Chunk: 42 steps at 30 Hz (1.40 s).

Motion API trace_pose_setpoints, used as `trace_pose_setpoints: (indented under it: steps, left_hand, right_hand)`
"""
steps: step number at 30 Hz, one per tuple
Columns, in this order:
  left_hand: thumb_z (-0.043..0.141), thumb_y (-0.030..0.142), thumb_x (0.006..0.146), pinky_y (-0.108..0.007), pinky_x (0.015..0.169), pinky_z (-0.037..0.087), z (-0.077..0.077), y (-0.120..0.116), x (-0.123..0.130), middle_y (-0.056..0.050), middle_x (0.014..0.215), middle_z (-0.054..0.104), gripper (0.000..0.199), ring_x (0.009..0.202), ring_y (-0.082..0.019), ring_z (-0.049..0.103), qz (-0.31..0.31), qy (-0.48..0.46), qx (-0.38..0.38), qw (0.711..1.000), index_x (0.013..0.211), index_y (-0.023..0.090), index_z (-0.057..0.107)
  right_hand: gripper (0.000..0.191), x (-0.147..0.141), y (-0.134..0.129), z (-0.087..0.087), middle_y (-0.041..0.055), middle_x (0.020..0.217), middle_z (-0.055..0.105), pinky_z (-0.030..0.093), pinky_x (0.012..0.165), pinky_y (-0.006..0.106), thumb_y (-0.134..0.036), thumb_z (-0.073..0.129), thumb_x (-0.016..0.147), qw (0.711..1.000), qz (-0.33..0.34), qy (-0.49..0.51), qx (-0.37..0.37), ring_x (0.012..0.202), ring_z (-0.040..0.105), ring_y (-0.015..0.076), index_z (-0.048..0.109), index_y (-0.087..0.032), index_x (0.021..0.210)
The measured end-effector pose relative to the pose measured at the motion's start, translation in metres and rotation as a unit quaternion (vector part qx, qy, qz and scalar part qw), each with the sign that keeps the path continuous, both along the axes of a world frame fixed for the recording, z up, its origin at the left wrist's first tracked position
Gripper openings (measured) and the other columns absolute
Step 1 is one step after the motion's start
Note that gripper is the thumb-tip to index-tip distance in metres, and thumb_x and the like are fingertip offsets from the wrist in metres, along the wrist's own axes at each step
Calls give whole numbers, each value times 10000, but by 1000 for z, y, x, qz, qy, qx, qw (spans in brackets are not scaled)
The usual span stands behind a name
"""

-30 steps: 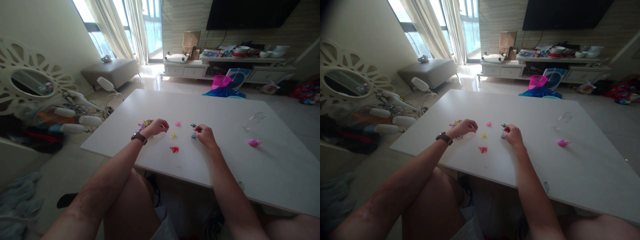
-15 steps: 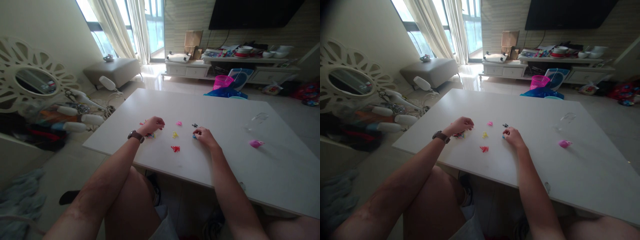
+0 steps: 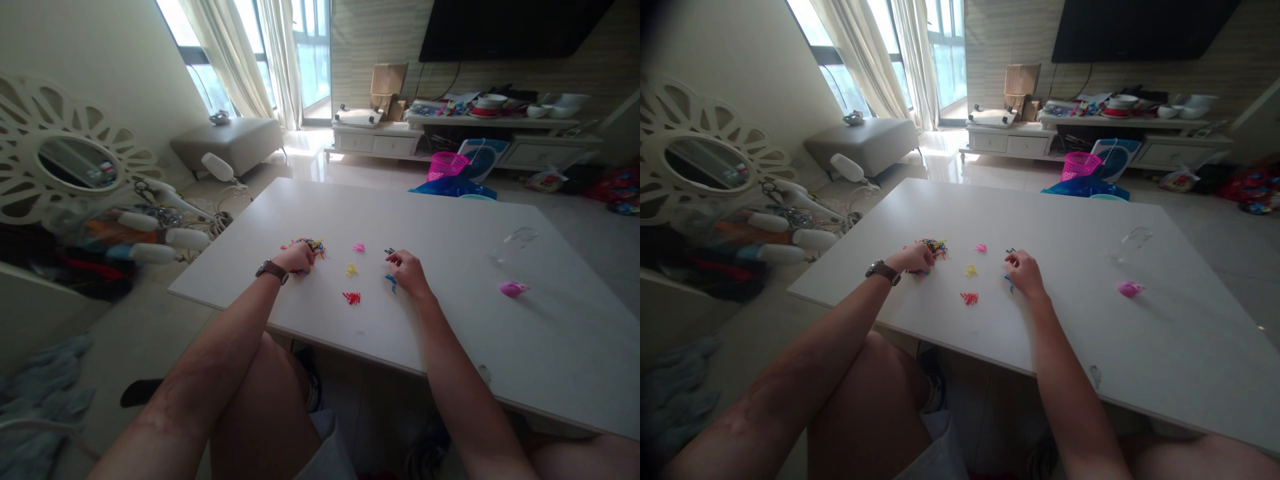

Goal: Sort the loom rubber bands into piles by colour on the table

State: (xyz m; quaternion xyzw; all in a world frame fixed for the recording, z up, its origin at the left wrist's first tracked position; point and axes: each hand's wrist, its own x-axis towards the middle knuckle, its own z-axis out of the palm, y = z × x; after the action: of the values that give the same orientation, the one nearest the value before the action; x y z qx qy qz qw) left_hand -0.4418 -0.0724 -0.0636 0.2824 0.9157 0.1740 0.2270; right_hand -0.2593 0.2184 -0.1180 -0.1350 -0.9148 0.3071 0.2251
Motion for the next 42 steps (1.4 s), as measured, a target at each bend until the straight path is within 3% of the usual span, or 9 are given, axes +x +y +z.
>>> trace_pose_setpoints:
  steps: [5,9,12,16,22,30,36,39,42]
  left_hand:
    - [677,89,503,-226,502,424,-2,2,1,-17,579,665,172,590,-183,619,-2,-8,-42,999,639,175,737]
    - [659,75,491,-222,507,407,-3,3,2,-3,515,629,162,533,-164,576,-8,-8,-46,999,594,185,718]
    - [656,68,479,-225,483,386,-4,3,1,0,476,604,149,480,-152,535,-1,-11,-40,999,558,185,703]
    - [659,67,464,-208,449,357,-3,3,0,21,449,573,139,458,-135,520,8,-21,-18,1000,529,188,681]
    - [662,80,494,-200,451,342,-1,4,2,12,461,572,105,500,-131,523,-10,-2,12,1000,520,182,663]
    - [656,103,538,-215,494,371,-1,7,2,-3,525,614,72,544,-136,543,-17,4,42,999,564,166,679]
    - [686,202,622,-211,541,419,-3,14,4,-5,598,652,74,587,-128,582,-67,-77,155,983,679,160,710]
    - [693,215,653,-216,551,423,2,19,10,-18,621,662,93,593,-125,583,-86,-78,174,978,708,143,714]
    - [708,230,679,-216,547,419,6,24,16,-27,649,678,157,605,-127,592,-102,-80,193,973,796,133,744]
  right_hand:
    - [169,2,6,1,22,846,668,460,766,306,-214,542,754,999,-4,-47,-12,731,585,164,698,-205,818]
    - [172,8,18,5,33,880,656,465,754,296,-275,624,750,988,58,-138,-50,759,579,165,720,-195,868]
    - [380,18,25,10,46,968,634,482,835,321,-350,770,650,973,126,-181,-67,924,588,215,728,-213,1002]
    - [649,30,29,14,56,1135,602,463,971,369,-324,847,557,960,163,-210,-84,1095,554,253,678,-268,1181]
    - [536,28,25,12,57,1026,608,488,883,351,-367,798,647,966,147,-178,-115,967,586,224,672,-214,1145]
    - [412,23,24,11,30,873,651,488,712,302,-465,766,689,978,112,-148,-98,757,593,174,708,-207,1006]
    - [166,8,-9,8,45,825,638,478,740,320,-334,582,844,999,41,10,-16,766,584,183,675,-198,825]
    - [135,4,-41,7,62,887,643,487,849,375,-292,571,874,992,102,67,10,889,598,223,680,-214,856]
    - [148,3,-68,7,66,999,679,477,932,425,-251,590,882,979,193,64,26,991,596,247,702,-243,979]
